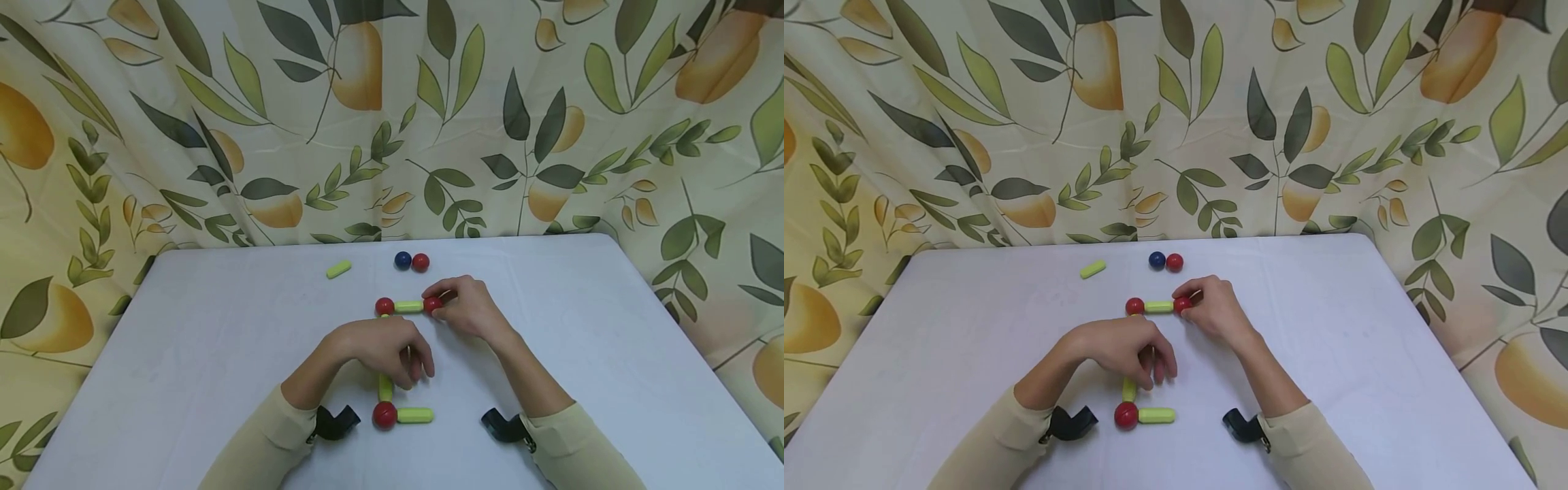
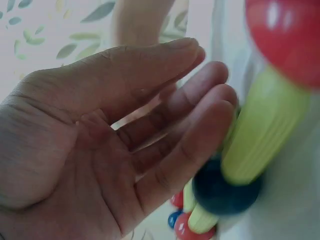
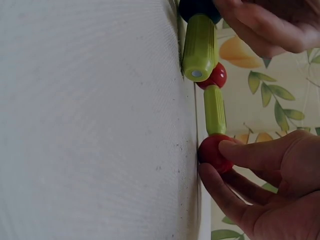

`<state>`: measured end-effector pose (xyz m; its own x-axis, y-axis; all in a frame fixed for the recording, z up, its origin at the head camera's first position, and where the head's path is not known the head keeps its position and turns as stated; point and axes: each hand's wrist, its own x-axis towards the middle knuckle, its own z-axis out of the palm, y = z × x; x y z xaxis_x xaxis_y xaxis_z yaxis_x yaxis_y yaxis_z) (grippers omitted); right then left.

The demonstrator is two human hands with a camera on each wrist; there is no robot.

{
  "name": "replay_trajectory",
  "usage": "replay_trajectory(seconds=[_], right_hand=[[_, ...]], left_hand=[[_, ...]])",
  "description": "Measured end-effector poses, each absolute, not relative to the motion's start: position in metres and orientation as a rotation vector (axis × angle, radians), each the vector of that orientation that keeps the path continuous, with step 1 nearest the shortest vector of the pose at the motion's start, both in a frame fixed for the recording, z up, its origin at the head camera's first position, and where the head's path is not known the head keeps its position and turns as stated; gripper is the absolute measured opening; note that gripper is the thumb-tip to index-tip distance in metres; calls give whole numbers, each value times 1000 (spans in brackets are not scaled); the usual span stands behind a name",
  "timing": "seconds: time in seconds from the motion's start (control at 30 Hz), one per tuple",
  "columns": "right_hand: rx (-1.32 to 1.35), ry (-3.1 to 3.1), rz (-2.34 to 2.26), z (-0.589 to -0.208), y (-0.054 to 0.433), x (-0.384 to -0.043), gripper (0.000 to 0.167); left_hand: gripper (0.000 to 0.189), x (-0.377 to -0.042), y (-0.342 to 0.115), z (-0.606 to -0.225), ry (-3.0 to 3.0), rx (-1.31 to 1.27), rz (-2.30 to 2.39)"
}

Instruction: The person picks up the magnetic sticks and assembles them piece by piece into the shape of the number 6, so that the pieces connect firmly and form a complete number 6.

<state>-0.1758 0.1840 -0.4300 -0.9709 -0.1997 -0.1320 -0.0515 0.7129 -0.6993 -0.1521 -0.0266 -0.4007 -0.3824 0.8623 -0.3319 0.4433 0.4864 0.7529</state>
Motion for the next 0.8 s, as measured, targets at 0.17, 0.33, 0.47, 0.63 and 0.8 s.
replay_trajectory(seconds=[0.17, 0.33, 0.47, 0.63, 0.8], right_hand=[[-205, 2729, -1096, -430, 184, -175, 28], [-198, 2718, -1092, -431, 183, -176, 28], [-187, 2709, -1089, -431, 182, -176, 28], [-184, 2705, -1083, -431, 182, -176, 28], [-198, 2709, -1085, -431, 182, -176, 28]], left_hand=[[20, -170, -46, -397, 2113, 996, 865], [19, -186, -65, -400, 2299, 860, 993], [24, -194, -74, -408, 2456, 731, 1037], [33, -200, -79, -418, 2511, 647, 1037], [36, -204, -81, -428, 2426, 625, 1103]])
